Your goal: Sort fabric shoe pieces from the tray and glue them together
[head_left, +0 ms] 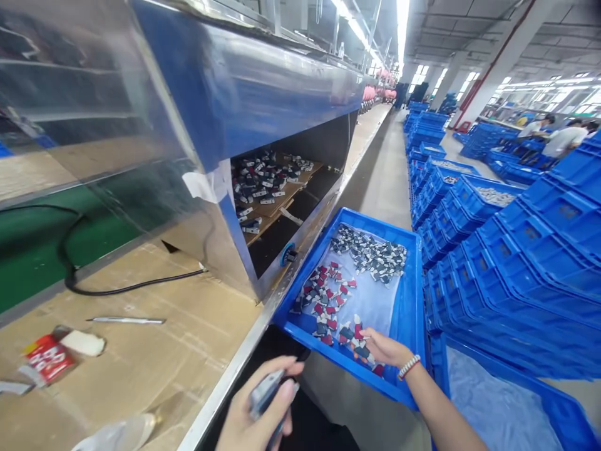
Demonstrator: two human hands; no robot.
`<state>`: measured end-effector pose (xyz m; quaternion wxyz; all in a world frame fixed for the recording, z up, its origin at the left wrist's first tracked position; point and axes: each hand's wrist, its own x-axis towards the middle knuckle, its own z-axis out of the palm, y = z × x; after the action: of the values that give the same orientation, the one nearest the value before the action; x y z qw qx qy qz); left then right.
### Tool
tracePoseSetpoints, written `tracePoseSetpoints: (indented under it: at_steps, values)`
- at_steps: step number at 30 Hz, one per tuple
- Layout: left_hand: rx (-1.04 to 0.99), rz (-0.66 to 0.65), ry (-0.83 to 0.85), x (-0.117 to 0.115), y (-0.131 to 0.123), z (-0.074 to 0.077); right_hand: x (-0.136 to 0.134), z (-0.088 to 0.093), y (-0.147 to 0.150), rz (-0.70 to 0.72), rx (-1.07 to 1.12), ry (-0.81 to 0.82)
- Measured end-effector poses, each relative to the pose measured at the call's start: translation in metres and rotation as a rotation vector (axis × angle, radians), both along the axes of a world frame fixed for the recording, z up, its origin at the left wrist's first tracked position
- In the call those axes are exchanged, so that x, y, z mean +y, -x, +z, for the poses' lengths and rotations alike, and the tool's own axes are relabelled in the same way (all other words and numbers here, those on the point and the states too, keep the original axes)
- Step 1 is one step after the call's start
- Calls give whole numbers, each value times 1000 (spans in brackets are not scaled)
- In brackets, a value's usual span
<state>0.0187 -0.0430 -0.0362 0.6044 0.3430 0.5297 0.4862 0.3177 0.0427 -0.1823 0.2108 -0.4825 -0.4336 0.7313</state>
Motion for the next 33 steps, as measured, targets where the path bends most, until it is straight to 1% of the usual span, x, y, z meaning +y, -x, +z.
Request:
tracePoseSetpoints:
  at_steps: [2,3,4,6,8,11,15,17,18,19,21,23,25,27,29,33]
  values:
    - [149,-160,-9,26,-24,-16,0,21,3,24,43,-30]
    - [181,-244,-25,38,-35,-22,-1,31,5,41,54,-50]
    - [185,-297,-38,49,-44,-28,-1,42,7,63,59,-70]
    - [161,-374,-67,65,-57,-35,-3,64,10,116,45,-105]
    - [131,-420,-95,73,-64,-36,-5,88,13,160,-6,-143]
    - [93,-442,-145,71,-64,-30,-11,128,21,169,-119,-206]
    - [26,-446,-177,59,-54,-16,-26,185,36,167,-193,-307]
    - [-83,-415,-175,51,-48,-10,-34,203,43,155,-185,-390]
    - [-160,-386,-171,47,-46,-8,-37,208,45,135,-148,-419]
    - [-243,-358,-167,43,-44,-6,-40,210,47,106,-100,-434]
    - [-398,-328,-168,35,-39,-4,-44,205,48,37,23,-435]
    - [-504,-356,-194,29,-34,-5,-45,193,48,-32,93,-424]
    - [-581,-407,-251,24,-29,-7,-46,179,48,-71,135,-414]
    - [-607,-449,-314,22,-24,-9,-49,168,50,-88,193,-394]
    - [-601,-465,-360,19,-20,-9,-52,161,54,-86,282,-356]
    - [-570,-460,-396,13,-14,-5,-59,156,64,-92,406,-225]
